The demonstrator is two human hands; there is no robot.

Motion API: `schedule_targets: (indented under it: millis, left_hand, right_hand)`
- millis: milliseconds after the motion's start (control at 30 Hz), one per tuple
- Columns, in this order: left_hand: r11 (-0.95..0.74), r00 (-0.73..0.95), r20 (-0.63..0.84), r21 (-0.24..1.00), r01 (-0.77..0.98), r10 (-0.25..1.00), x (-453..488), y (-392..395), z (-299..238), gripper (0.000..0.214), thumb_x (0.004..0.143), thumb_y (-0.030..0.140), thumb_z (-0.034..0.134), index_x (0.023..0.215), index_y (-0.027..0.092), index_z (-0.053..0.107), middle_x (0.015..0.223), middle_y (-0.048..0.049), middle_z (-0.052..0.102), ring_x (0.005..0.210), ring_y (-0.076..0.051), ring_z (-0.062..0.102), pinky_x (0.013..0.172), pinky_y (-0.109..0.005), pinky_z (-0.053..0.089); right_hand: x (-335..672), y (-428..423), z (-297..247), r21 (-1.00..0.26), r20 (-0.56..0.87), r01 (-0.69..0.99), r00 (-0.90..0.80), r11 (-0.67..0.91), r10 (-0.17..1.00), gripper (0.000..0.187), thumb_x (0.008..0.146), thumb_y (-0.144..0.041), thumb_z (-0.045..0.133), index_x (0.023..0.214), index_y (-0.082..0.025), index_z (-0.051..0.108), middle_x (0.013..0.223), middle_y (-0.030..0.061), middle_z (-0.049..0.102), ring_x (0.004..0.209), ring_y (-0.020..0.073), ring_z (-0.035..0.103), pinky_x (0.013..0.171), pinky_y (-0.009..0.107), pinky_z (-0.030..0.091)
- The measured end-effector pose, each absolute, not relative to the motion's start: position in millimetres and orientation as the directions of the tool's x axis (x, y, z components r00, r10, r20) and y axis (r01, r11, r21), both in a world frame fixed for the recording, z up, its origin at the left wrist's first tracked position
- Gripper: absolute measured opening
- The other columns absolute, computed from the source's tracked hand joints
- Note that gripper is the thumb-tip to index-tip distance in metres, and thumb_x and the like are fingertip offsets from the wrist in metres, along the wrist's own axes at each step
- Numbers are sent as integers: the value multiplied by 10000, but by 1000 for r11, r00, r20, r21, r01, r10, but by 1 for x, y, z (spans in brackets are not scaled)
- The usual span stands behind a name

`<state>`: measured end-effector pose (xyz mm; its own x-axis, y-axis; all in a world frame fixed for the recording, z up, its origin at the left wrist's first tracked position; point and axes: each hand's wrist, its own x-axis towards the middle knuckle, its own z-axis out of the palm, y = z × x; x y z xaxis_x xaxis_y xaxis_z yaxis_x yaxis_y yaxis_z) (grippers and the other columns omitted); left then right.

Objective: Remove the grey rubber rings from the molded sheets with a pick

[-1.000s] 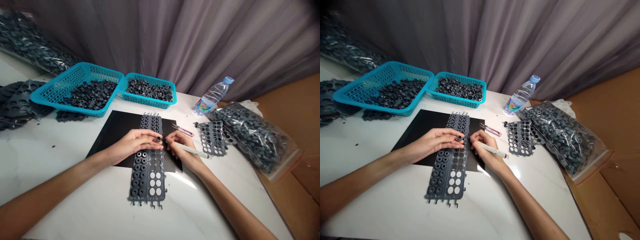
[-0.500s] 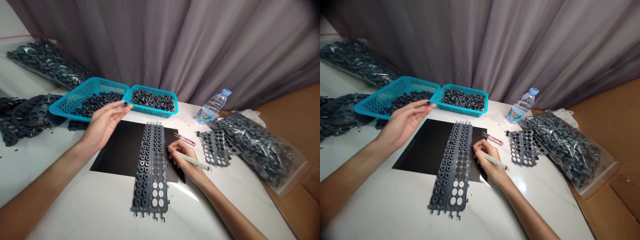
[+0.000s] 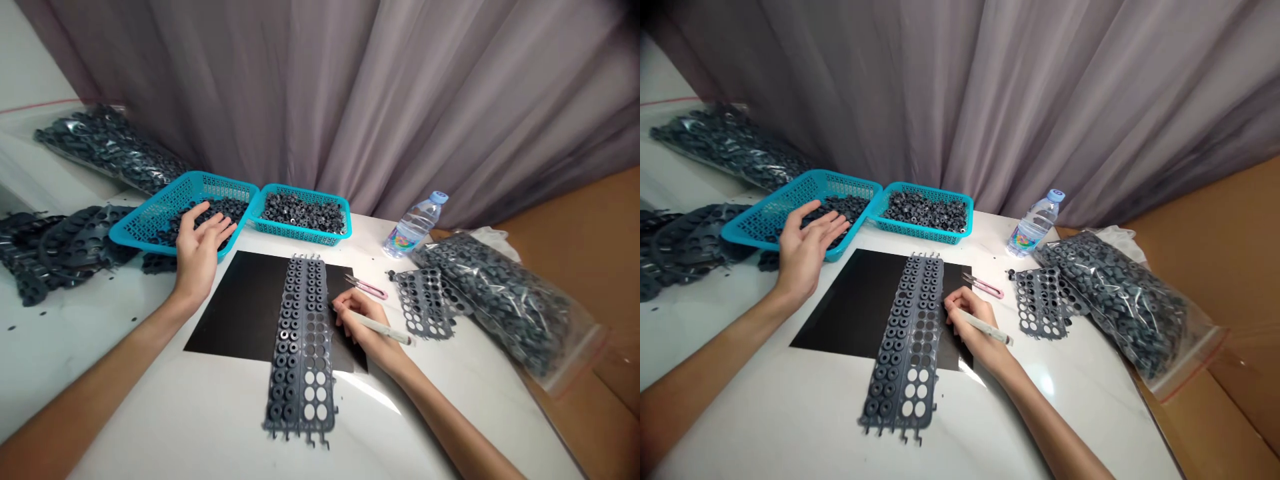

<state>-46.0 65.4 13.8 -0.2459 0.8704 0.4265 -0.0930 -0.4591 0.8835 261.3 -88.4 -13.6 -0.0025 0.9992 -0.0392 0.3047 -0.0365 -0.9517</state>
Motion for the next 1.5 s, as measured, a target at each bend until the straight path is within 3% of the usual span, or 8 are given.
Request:
schedule_targets:
  millis: [167,333,533,767,1000,1167,1300,1500]
  left_hand:
    - [-558,-246,576,817,145,779,-33,54,16,225,967,291,637,1182,229,609,1220,-90,675,1110,-233,705,947,-390,604]
    - [-469,262,413,859,205,872,6,9,9,152,1005,360,627,1081,230,641,1061,-39,696,997,-205,676,922,-365,549]
    - [-670,675,266,590,451,689,27,-23,-8,119,1017,300,609,1120,253,644,1160,-34,670,1127,-256,578,1022,-450,475]
    - [-737,760,252,545,401,600,23,-18,-8,212,1024,226,546,1223,267,608,1137,-44,658,1148,-257,535,1016,-440,484]
    - [-742,790,187,516,427,584,20,-25,1,255,944,159,575,1171,263,630,1042,-22,663,1078,-242,554,967,-420,473]
    - [-756,731,260,419,503,631,26,-30,-1,107,975,271,614,1072,232,636,1010,-27,633,1017,-253,543,922,-451,427]
    - [-765,731,275,408,499,624,29,-30,-5,201,1014,420,626,1062,225,629,1083,-37,631,1037,-255,555,942,-449,419]
    - [-796,753,290,361,486,591,27,-27,-5,146,1055,341,580,1113,216,628,1102,-45,617,1045,-245,573,955,-430,421]
  right_hand:
    - [262,-88,-15,-955,-33,295,-22,-25,999,200,1017,-413,570,984,-219,606,756,-17,622,582,113,541,496,221,395]
    - [264,-88,-16,-962,-41,270,-54,-25,998,168,993,-378,603,963,-214,616,752,-22,625,578,108,539,504,217,398]
    - [261,-89,-15,-957,-3,290,-39,8,999,169,999,-359,595,950,-202,637,783,6,682,650,132,589,581,240,431]
    - [261,-90,-7,-967,-43,253,-113,-13,993,137,981,-328,615,957,-197,647,814,27,731,700,146,646,652,256,485]
    - [267,-86,-5,-986,-76,159,-138,-54,987,136,919,-321,656,923,-186,639,796,32,697,658,145,625,459,203,465]
    - [264,-88,-6,-989,-75,136,-152,-54,986,102,864,-280,678,904,-191,646,824,12,652,691,143,610,487,215,527]
    - [261,-90,-4,-982,-95,175,-162,-66,982,89,860,-261,657,911,-188,657,804,4,645,647,126,583,483,204,508]
    - [261,-91,-3,-972,-117,223,-164,-79,979,101,892,-271,649,951,-190,660,809,8,659,622,113,577,480,188,489]
